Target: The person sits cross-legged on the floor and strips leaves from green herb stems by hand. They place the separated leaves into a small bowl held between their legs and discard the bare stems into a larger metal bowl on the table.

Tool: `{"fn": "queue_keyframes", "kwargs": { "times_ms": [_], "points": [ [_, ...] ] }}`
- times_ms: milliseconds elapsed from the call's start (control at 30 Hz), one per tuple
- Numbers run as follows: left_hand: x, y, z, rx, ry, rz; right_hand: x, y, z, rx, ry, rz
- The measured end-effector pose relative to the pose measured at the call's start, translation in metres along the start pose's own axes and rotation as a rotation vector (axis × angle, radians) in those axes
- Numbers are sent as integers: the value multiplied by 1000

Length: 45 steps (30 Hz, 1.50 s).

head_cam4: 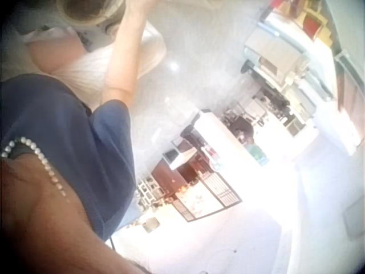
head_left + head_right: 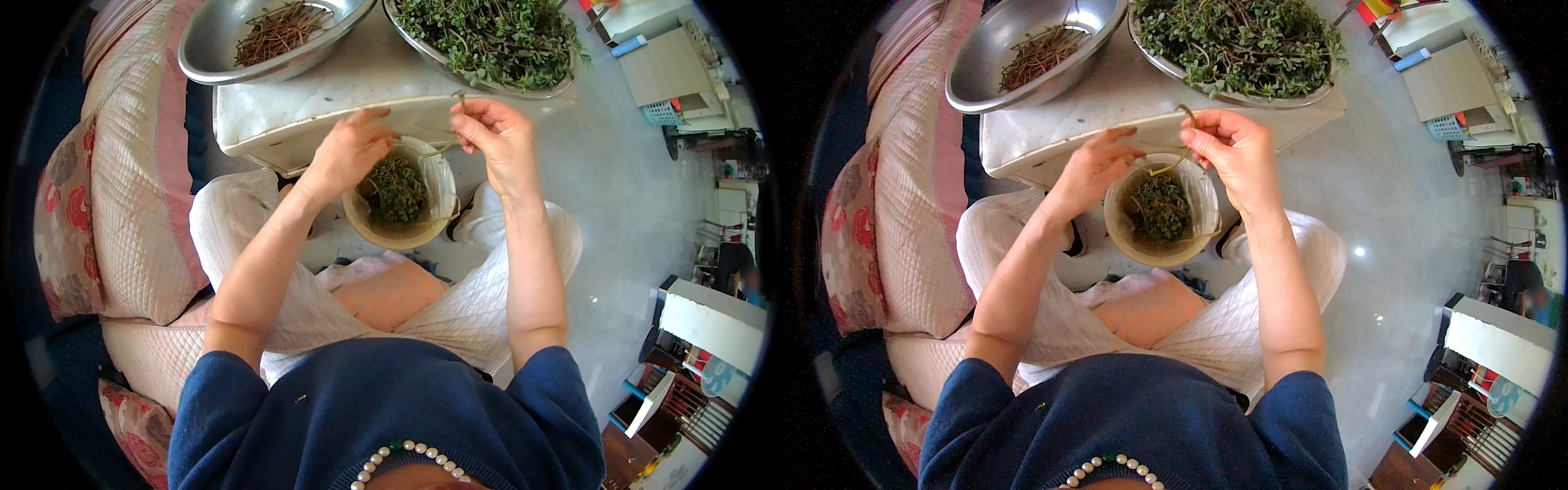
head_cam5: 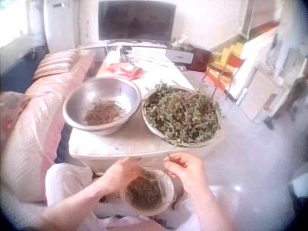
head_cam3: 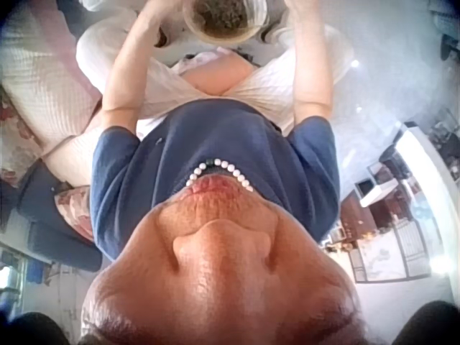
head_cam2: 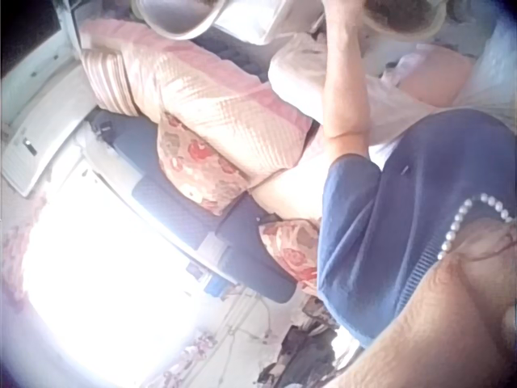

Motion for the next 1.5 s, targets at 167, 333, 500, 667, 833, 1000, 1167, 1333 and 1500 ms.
{"fn": "queue_keyframes", "kwargs": {
  "times_ms": [167,333,500,667,833,1000,1167,1333,1500],
  "points": [
    [-21,6,-25,594,304,-54,-2,-6,-15,150,-92,26],
    [-12,-9,-20,609,320,80,-3,-13,-20,184,-96,6],
    [-7,-20,-15,631,287,44,-2,-19,-18,202,-87,14],
    [-7,-21,-15,534,273,43,-2,-22,-22,205,-81,39],
    [-12,-15,-31,303,140,36,-1,-22,-23,193,-62,51],
    [-12,-17,-26,539,179,-72,0,-19,-22,24,-43,48],
    [-18,-6,-25,893,402,-253,-1,-13,-19,-115,-56,66],
    [-15,-10,-28,1094,569,-51,1,-17,-18,-108,-57,52],
    [-13,-9,-34,1107,548,23,1,-20,-17,-40,44,27]
  ]
}}
Point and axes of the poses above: each hand's wrist, its own x-axis away from the middle knuckle, its own y-axis out of the back of the hand, z = x × y, the point moved 3 cm from there along -x, towards the middle knuckle, and after that the axes turned 13 degrees about -y, right-handed, at the moved point
